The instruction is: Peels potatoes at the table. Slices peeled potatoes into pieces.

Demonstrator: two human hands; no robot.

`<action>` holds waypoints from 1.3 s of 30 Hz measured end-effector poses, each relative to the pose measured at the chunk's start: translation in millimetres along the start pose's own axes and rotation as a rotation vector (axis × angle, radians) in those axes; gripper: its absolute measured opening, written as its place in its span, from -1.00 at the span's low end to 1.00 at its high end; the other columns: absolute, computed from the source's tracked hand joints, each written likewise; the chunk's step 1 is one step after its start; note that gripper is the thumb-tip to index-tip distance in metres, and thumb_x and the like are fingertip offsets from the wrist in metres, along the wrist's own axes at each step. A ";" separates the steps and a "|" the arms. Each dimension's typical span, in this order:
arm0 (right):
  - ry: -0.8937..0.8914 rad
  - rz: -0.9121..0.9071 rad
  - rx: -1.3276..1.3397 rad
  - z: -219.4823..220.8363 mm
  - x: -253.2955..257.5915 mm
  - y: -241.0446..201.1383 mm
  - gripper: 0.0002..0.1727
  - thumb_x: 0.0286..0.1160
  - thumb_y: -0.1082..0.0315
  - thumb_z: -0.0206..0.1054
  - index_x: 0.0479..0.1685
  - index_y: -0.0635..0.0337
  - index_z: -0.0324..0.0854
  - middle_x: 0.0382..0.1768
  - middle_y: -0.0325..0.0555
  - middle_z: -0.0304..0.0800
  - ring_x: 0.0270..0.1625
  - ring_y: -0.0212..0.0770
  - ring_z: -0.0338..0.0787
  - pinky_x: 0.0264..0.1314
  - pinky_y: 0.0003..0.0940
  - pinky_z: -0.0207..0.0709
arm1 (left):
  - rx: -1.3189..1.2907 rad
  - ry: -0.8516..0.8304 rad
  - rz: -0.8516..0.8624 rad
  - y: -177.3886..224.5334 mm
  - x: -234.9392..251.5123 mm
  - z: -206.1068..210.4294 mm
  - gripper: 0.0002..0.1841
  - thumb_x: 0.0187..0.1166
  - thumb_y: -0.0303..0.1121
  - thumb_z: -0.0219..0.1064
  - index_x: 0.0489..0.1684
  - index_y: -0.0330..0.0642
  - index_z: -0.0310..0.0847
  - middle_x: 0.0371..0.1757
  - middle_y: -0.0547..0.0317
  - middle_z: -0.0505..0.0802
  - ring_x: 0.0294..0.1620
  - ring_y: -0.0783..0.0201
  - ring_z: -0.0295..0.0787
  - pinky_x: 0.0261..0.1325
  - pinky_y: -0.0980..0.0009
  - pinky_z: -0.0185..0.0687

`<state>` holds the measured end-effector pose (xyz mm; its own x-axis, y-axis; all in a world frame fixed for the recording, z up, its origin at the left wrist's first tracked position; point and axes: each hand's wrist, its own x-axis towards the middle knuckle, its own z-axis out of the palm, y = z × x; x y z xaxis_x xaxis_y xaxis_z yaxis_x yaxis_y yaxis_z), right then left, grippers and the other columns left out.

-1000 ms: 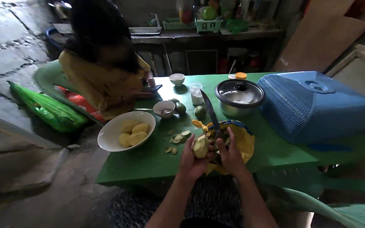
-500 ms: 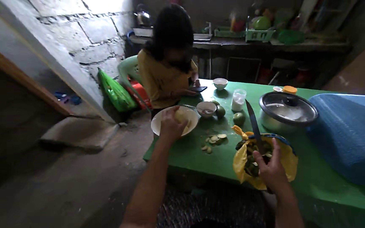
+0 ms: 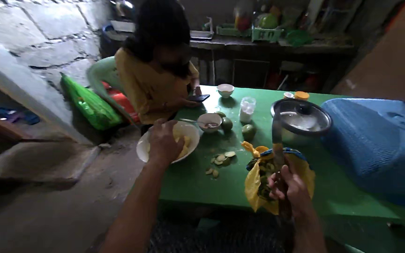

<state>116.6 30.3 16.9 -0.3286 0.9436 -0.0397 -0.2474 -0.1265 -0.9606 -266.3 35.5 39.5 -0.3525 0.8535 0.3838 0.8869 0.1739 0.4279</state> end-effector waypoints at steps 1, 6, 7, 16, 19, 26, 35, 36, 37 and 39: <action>-0.025 -0.007 0.063 -2.9 0.7 2.5 -0.42 0.92 0.12 -0.28 0.86 -0.07 -0.21 -0.46 -0.20 0.64 -0.72 -0.41 0.51 -0.70 -0.54 0.51 | -0.023 -0.018 0.083 20.6 7.4 7.4 -0.41 0.49 -0.27 0.50 0.51 -0.26 0.49 0.56 -0.45 0.47 0.55 -0.48 0.37 0.51 -0.40 0.29; -0.120 -0.076 0.224 -15.9 3.5 9.0 -0.35 0.88 -0.03 -0.15 0.84 -0.05 -0.20 -0.41 -0.18 0.71 -0.72 -0.44 0.52 -0.69 -0.57 0.51 | -0.248 -0.302 0.305 117.5 63.5 76.3 -0.50 0.56 -0.22 0.44 0.43 -0.25 0.56 0.32 -0.34 0.70 0.31 -0.27 0.67 0.37 -0.26 0.52; -0.129 -0.090 0.246 -18.2 3.1 8.8 -0.34 0.86 -0.07 -0.10 0.81 -0.06 -0.16 -0.41 -0.18 0.72 -0.72 -0.44 0.52 -0.68 -0.58 0.51 | -0.280 -0.374 0.286 131.0 76.1 92.5 -0.49 0.56 -0.23 0.44 0.45 -0.26 0.54 0.29 -0.34 0.71 0.25 -0.26 0.69 0.33 -0.22 0.54; -0.172 -0.077 0.374 -32.6 7.9 19.3 -0.31 0.82 -0.10 -0.01 0.80 -0.04 -0.09 -0.37 -0.15 0.73 -0.69 -0.43 0.56 -0.66 -0.58 0.52 | 0.167 -0.705 0.379 162.2 132.2 188.0 0.08 -0.02 -0.31 0.77 0.76 0.13 0.28 0.64 0.03 0.54 0.69 -0.28 0.26 0.43 -0.61 0.14; -0.164 -0.072 0.358 -27.4 13.9 23.8 -0.30 0.80 -0.16 -0.04 0.75 0.01 -0.07 -0.41 -0.17 0.72 -0.72 -0.46 0.52 -0.69 -0.60 0.48 | 0.155 -0.682 0.408 155.7 123.2 192.8 -0.02 0.06 -0.14 0.78 0.68 0.03 0.38 0.61 -0.02 0.56 0.63 -0.23 0.38 0.49 -0.51 0.16; -0.150 -0.301 -0.061 -22.4 16.0 22.1 -0.29 0.86 0.05 0.01 0.79 0.22 -0.15 -0.26 -0.23 0.75 -0.58 -0.50 0.55 -0.59 -0.61 0.50 | -0.222 -0.523 0.314 144.7 86.6 127.8 -0.06 0.01 -0.25 0.79 0.54 -0.12 0.37 0.38 -0.30 0.59 0.26 -0.23 0.66 0.23 -0.22 0.63; 0.056 -0.413 -0.696 12.1 -2.6 12.0 0.06 0.60 -0.41 0.04 0.87 0.23 -0.06 -0.19 -0.10 0.84 -0.44 -0.30 0.73 -0.42 -0.16 0.72 | -0.494 -0.561 0.547 172.8 -5.0 37.1 -0.05 0.11 -0.21 0.71 0.62 -0.24 0.33 0.25 -0.04 0.76 0.20 0.21 0.73 0.31 0.10 0.66; 0.055 -0.413 -0.716 13.2 -7.3 11.3 0.09 0.57 -0.44 0.04 0.89 0.21 -0.08 -0.20 -0.09 0.85 -0.44 -0.27 0.75 -0.42 -0.11 0.72 | -0.503 -0.582 0.538 173.4 -12.1 34.7 -0.05 0.14 -0.20 0.70 0.65 -0.18 0.29 0.27 -0.02 0.75 0.21 0.23 0.73 0.33 0.12 0.66; 0.054 -0.411 -0.734 14.0 -12.4 10.4 0.11 0.55 -0.46 0.05 0.89 0.19 -0.10 -0.24 -0.11 0.85 -0.45 -0.26 0.74 -0.42 -0.09 0.72 | -0.504 -0.594 0.520 173.8 -18.0 33.6 -0.06 0.15 -0.19 0.70 0.65 -0.12 0.29 0.26 0.02 0.76 0.20 0.25 0.74 0.33 0.13 0.67; 0.058 -0.417 -0.766 14.4 -21.7 8.7 0.10 0.55 -0.46 0.05 0.90 0.19 -0.09 -0.32 -0.11 0.83 -0.50 -0.23 0.72 -0.46 -0.07 0.70 | -0.510 -0.590 0.505 174.8 -27.8 31.6 -0.09 0.16 -0.16 0.69 0.63 -0.09 0.31 0.24 0.07 0.77 0.20 0.30 0.74 0.34 0.17 0.65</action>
<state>108.5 4.3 13.3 -0.2958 0.8839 0.3622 0.3506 0.4532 -0.8196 -92.1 57.7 77.8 0.3727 0.9051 0.2045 0.6056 -0.4043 0.6854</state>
